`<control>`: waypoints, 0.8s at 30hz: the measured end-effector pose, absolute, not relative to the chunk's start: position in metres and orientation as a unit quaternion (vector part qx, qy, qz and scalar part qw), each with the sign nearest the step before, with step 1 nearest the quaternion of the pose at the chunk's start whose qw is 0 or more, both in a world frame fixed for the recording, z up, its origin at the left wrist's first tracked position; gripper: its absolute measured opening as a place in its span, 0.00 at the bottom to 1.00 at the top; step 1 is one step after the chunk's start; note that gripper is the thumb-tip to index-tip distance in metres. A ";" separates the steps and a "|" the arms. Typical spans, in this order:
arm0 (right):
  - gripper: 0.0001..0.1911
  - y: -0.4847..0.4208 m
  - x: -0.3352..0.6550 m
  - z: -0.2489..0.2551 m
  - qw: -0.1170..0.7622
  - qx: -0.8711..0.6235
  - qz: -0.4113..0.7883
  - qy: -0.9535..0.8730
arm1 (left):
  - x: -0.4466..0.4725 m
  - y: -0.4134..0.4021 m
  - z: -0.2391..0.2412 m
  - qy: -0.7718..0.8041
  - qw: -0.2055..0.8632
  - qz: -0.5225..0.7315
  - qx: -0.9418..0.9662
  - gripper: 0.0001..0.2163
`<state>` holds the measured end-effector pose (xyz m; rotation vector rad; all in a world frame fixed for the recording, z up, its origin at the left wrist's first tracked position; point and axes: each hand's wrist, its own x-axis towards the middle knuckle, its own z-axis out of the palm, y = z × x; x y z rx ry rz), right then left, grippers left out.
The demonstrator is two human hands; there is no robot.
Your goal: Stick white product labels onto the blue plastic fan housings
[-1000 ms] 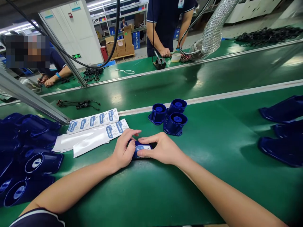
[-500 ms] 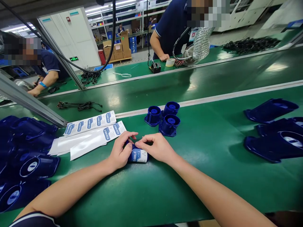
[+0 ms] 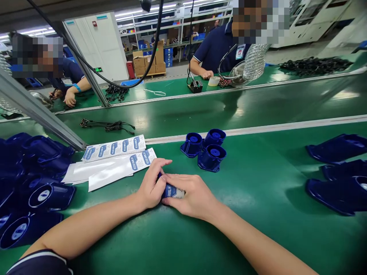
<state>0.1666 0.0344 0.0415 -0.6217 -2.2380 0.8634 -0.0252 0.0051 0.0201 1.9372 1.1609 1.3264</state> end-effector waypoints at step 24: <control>0.17 0.053 0.174 0.048 0.412 -0.359 0.701 -0.459 | -0.017 0.006 0.005 0.370 0.139 0.553 0.734 0.40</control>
